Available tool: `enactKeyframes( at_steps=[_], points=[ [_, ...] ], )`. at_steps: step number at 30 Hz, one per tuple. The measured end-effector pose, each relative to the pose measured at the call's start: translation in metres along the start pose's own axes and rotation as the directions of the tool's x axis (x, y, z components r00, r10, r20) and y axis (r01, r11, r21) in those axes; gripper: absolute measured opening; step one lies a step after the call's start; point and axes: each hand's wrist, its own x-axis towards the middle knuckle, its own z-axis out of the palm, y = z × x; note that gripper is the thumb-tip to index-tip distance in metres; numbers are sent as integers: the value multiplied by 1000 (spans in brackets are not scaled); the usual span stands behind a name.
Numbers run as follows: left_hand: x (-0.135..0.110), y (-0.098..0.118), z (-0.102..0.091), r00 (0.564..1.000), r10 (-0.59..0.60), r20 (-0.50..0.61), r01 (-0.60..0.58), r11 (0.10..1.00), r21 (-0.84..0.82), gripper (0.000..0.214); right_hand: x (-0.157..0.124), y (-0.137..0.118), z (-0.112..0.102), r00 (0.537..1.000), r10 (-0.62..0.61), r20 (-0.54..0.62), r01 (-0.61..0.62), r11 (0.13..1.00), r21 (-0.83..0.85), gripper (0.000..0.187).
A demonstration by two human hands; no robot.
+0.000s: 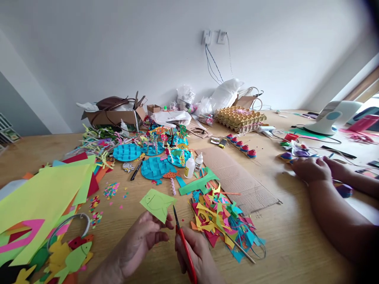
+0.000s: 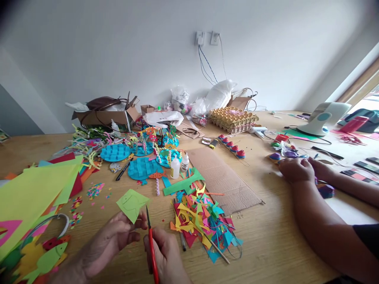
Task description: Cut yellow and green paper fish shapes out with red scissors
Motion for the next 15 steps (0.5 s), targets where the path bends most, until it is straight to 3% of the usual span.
enactKeyframes(
  at_steps=[3,7,9,11,12,13,15],
  points=[
    [2,-11,-5,995,-35,90,40,998,-50,32,0,2,-4,996,-90,-7,86,976,-200,49],
    [3,-28,-13,973,-216,-81,206,972,-112,35,-3,4,-16,989,-112,95,141,904,-404,43],
    [0,-34,-19,953,-281,-117,285,958,23,33,-6,4,-25,991,-68,116,111,901,-419,41],
    [-2,-30,-28,972,-211,-107,235,909,344,26,-8,3,-34,995,-22,96,61,902,-427,40],
    [-2,-24,-34,984,-114,-135,170,817,551,23,-9,1,-37,996,-12,90,49,901,-430,39],
    [0,-16,-40,987,61,-147,70,661,747,14,-9,-1,-40,997,-3,74,36,895,-445,38],
    [9,6,-54,945,321,-67,14,167,986,11,-7,-8,-41,998,9,69,26,875,-484,37]
  ],
)
